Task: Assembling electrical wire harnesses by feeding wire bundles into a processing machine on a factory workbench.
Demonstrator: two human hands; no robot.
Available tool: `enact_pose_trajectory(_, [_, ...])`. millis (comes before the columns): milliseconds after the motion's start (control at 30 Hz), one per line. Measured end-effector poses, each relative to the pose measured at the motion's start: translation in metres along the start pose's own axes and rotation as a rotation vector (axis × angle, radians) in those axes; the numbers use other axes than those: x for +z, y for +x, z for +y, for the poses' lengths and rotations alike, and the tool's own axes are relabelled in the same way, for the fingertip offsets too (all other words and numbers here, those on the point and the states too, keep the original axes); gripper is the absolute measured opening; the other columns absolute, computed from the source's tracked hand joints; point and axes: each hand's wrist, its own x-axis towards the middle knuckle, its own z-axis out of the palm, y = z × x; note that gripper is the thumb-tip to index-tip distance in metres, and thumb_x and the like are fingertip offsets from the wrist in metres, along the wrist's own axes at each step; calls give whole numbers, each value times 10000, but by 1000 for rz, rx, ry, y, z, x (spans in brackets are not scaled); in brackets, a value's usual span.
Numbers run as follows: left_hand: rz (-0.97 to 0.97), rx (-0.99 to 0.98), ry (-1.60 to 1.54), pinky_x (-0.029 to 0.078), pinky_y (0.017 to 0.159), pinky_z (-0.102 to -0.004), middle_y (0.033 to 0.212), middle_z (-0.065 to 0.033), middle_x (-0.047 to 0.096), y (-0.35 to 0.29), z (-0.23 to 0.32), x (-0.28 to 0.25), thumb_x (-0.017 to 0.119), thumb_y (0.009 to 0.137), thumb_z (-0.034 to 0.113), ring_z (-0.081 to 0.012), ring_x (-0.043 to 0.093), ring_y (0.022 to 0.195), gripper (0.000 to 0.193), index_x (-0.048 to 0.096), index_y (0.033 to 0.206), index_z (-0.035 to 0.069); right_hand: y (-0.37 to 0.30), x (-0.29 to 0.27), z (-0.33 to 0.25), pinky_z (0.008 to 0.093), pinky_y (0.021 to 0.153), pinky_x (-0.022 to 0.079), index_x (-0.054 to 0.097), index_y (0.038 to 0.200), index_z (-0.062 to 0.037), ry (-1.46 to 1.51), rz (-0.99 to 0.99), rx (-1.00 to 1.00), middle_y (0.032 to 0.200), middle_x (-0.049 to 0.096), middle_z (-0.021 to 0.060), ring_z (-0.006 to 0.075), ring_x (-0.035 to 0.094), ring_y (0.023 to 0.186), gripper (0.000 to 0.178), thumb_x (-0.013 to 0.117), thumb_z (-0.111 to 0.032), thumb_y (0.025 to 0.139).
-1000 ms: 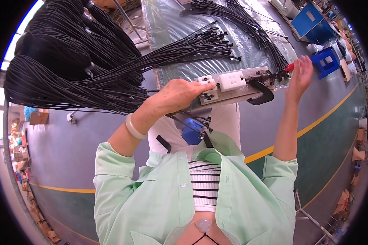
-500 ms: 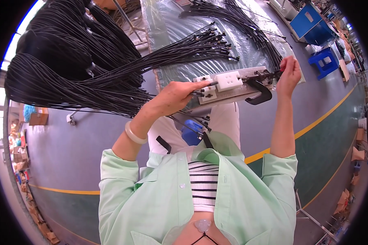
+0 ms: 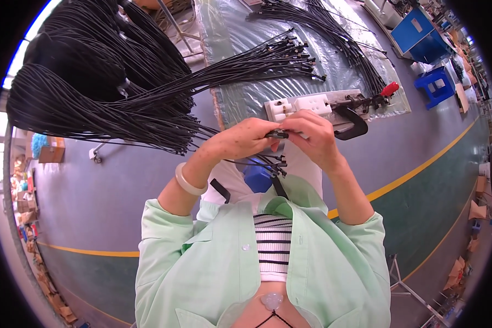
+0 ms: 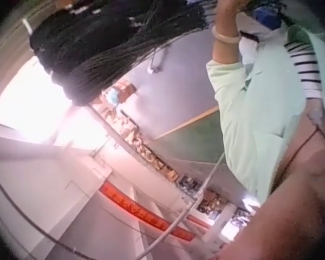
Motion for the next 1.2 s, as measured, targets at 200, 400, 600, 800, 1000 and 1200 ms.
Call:
enact_pose_trajectory(200, [456,121,444,501,674,-332,907,-140,628,-13,3,8,583,748,-75,-265,632,767,413,566,1145,41,-1,-3,-5,246,608,472,632,915,-11,439,238,687,790,633,61,115,599,691,233,673,79,704])
enact_pose_trajectory(400, [482,170,328,514,627,-324,901,-108,611,-12,-8,5,580,696,-103,-252,633,746,559,551,1213,106,1,-2,14,299,629,453,639,916,-27,-323,56,-19,745,615,66,211,595,671,230,710,-33,697])
enact_pose_trajectory(600, [398,62,699,516,602,-348,890,-78,609,-6,-3,2,558,731,-70,-272,617,697,575,542,1244,189,7,-9,15,320,759,405,649,900,-73,-570,-118,254,848,616,62,222,581,841,193,699,-137,724])
enact_pose_trajectory(800, [289,167,458,502,627,-385,815,-121,589,10,-18,-7,521,748,-96,-309,587,659,633,502,1293,225,-6,-45,32,336,847,401,650,930,-71,-643,357,175,1038,601,80,239,550,986,213,692,-56,722])
enact_pose_trajectory(1000, [94,75,619,514,618,-394,870,-143,619,15,-11,-17,507,747,-67,-328,617,693,595,502,1275,207,-11,-114,59,358,948,368,580,1098,-42,-851,767,199,1175,542,93,226,479,1128,269,634,-107,843])
enact_pose_trajectory(1200, [-32,-31,837,518,589,-398,873,-145,619,17,10,-18,513,762,-6,-307,639,700,566,475,1285,207,-9,-121,89,228,677,447,601,940,-16,38,709,513,718,592,40,109,564,695,263,502,-260,951])
